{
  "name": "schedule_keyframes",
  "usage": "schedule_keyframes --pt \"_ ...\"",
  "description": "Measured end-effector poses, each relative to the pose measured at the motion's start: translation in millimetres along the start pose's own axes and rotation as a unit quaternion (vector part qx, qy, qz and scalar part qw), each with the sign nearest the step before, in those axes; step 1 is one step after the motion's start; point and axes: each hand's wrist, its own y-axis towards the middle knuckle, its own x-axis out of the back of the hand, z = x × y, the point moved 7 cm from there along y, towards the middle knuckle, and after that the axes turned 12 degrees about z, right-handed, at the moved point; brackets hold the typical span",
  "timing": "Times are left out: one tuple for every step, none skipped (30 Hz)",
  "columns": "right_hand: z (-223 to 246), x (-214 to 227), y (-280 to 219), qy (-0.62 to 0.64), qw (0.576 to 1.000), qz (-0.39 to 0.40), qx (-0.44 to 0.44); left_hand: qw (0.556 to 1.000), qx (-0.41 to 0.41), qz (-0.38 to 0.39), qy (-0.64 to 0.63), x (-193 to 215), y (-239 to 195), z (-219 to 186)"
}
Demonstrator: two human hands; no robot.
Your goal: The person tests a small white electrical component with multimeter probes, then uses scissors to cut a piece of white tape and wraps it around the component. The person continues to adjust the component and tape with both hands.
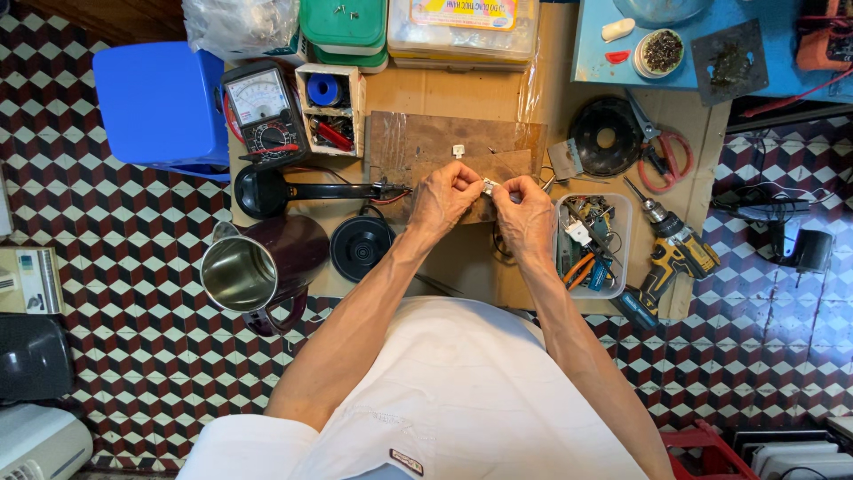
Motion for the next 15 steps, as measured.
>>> schedule_keyframes --pt "0.0 0.8 0.8 -0.004 1.0 0.006 -0.002 1.0 0.0 0.001 0.002 0.8 0.7 -0.2" --pt "0.1 1.5 1.7 -0.008 1.0 0.013 -0.004 1.0 0.001 0.001 0.004 1.9 1.1 -0.2" --pt "0.4 1.5 2.6 -0.012 1.0 0.02 -0.006 1.0 0.009 0.0 0.001 2.0 1.7 0.5" --pt "0.3 1.1 2.7 -0.009 1.0 0.024 -0.01 1.0 0.017 0.0 -0.002 1.0 2.0 0.9" --pt "0.2 0.8 2.8 -0.007 0.999 0.029 -0.013 1.0 0.024 0.0 -0.004 0.4 1.9 1.5" --pt "0.1 1.4 3.4 -0.005 0.999 0.033 -0.016 1.0 0.018 -0.002 -0.002 -0.1 1.6 0.0" --pt "0.3 2.5 3.3 -0.003 0.999 0.036 -0.016 1.0 0.012 -0.005 -0.001 -0.6 0.9 -1.4" --pt "1.1 2.1 3.1 -0.001 0.999 0.04 -0.015 1.0 0.007 -0.009 0.002 0.6 -0.2 -2.0" --pt "2.0 1.2 3.2 0.002 0.999 0.044 -0.015 1.0 0.006 -0.01 0.001 1.9 -0.6 -1.8" --pt "1.3 0.7 3.0 0.009 0.998 0.051 -0.02 1.0 0.004 -0.009 -0.001 1.7 -0.8 -1.5" --pt "0.5 0.2 3.2 0.016 0.998 0.059 -0.025 1.0 0.003 -0.008 -0.003 1.4 -0.9 -0.9" --pt "-0.2 -0.1 3.6 0.024 0.997 0.066 -0.03 1.0 0.004 -0.003 0.0 0.8 -0.1 0.0" --pt "0.0 0.4 3.7 0.017 0.997 0.067 -0.03 1.0 0.006 0.001 0.004 0.5 1.2 1.0" --pt "0.7 0.6 4.2 0.01 0.997 0.067 -0.029 1.0 0.007 0.006 0.008 0.6 3.3 2.0" --pt "1.3 0.9 4.6 0.004 0.997 0.068 -0.029 1.0 0.002 0.008 0.01 0.4 5.5 2.2"
